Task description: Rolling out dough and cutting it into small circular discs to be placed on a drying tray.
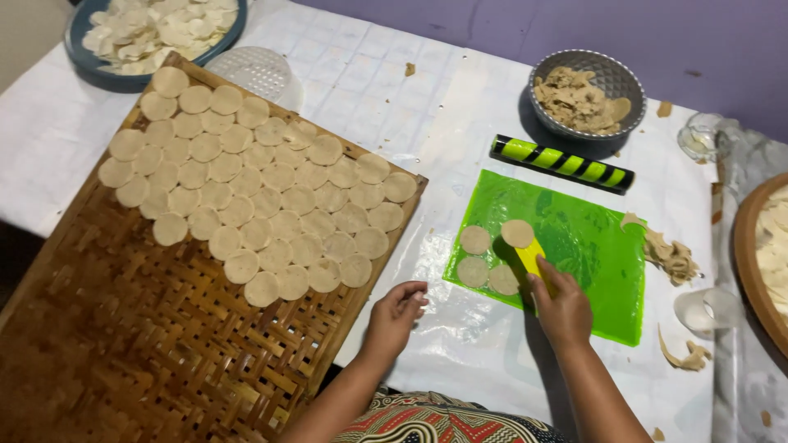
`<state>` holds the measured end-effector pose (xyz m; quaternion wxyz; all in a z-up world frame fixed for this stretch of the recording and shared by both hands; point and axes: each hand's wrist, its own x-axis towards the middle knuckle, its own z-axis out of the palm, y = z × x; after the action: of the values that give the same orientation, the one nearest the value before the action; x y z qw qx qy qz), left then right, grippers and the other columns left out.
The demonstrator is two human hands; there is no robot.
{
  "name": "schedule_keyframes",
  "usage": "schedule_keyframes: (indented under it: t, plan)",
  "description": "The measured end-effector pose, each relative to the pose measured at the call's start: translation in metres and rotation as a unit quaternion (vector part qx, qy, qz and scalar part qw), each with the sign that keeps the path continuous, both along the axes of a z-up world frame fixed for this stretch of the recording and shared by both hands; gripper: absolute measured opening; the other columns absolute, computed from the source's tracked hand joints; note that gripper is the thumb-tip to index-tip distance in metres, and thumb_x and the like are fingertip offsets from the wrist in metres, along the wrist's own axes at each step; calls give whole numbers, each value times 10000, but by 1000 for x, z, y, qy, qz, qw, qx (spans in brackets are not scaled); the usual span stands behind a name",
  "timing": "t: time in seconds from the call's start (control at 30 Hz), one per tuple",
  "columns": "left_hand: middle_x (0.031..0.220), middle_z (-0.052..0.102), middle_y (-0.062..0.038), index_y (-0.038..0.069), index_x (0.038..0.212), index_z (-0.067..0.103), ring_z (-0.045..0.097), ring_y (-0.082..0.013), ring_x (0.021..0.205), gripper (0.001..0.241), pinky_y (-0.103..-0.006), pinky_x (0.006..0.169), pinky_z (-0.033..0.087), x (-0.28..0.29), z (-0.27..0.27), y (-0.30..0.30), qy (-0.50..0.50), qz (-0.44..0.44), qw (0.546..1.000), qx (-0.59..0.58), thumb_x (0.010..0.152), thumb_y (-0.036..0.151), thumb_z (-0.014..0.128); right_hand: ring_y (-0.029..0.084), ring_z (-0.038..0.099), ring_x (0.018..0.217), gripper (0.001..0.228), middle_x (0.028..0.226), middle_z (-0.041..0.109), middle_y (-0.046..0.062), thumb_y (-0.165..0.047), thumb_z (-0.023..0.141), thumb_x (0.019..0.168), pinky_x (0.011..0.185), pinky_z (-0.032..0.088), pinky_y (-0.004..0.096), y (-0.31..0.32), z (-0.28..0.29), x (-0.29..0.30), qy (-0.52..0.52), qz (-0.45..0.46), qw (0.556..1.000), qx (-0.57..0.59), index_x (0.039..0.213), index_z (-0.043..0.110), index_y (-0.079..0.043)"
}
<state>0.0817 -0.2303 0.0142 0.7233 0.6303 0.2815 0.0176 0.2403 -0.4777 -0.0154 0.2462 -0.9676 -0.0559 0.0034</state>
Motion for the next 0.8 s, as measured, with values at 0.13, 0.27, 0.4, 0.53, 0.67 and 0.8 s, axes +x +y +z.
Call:
schedule_keyframes:
  t: [0.13, 0.27, 0.4, 0.53, 0.67, 0.8]
  plan:
    - [1200, 761, -119, 34, 1332, 661, 749, -199, 1063, 425, -301, 892, 610, 2, -16, 9, 13, 12, 994, -106, 1016, 289, 535, 179, 600, 601, 447, 939, 682, 1, -324, 708, 933, 549, 484, 355, 13, 6, -30, -67, 133, 988, 25, 1379, 689, -343]
    - [1092, 738, -230, -129, 1285, 631, 738, -243, 912, 539, -275, 795, 615, -10, -34, 20, 1, 66, 969, -237, 951, 295, 634, 112, 561, 470, 423, 849, 662, -85, -378, 706, 870, 454, 470, 304, 43, 29, -71, -104, 321, 940, -40, 1293, 709, -376]
    - [845, 785, -43, 43, 1112, 790, 689, -98, 671, 277, -211, 603, 559, -30, -35, 23, 74, 105, 988, 89, 905, 220, 739, 184, 560, 450, 422, 807, 616, -64, -388, 696, 874, 450, 460, 365, 67, 34, -95, -105, 377, 917, -74, 1296, 692, -394]
    - [1049, 810, -71, 49, 1088, 785, 763, -135, 843, 237, -230, 760, 646, -43, -25, 26, 24, 157, 971, 177, 881, 156, 742, 173, 563, 439, 396, 784, 611, -52, -397, 687, 888, 438, 455, 362, 85, 43, -110, -84, 368, 924, -60, 1282, 706, -360]
    - [1003, 769, -79, 69, 1073, 776, 721, -155, 807, 205, -253, 721, 642, -54, -23, 39, 43, 174, 961, 212, 889, 147, 730, 186, 628, 507, 419, 855, 651, -55, -465, 642, 909, 490, 510, 364, 86, 39, -110, -41, 339, 935, -94, 1317, 680, -376]
    - [832, 760, -35, 53, 1022, 739, 669, -106, 668, 180, -232, 604, 596, -60, -35, 60, 32, 234, 942, 237, 851, 97, 776, 215, 661, 569, 426, 898, 657, -54, -497, 621, 909, 550, 537, 371, 81, 32, -107, -25, 302, 946, -118, 1319, 673, -395]
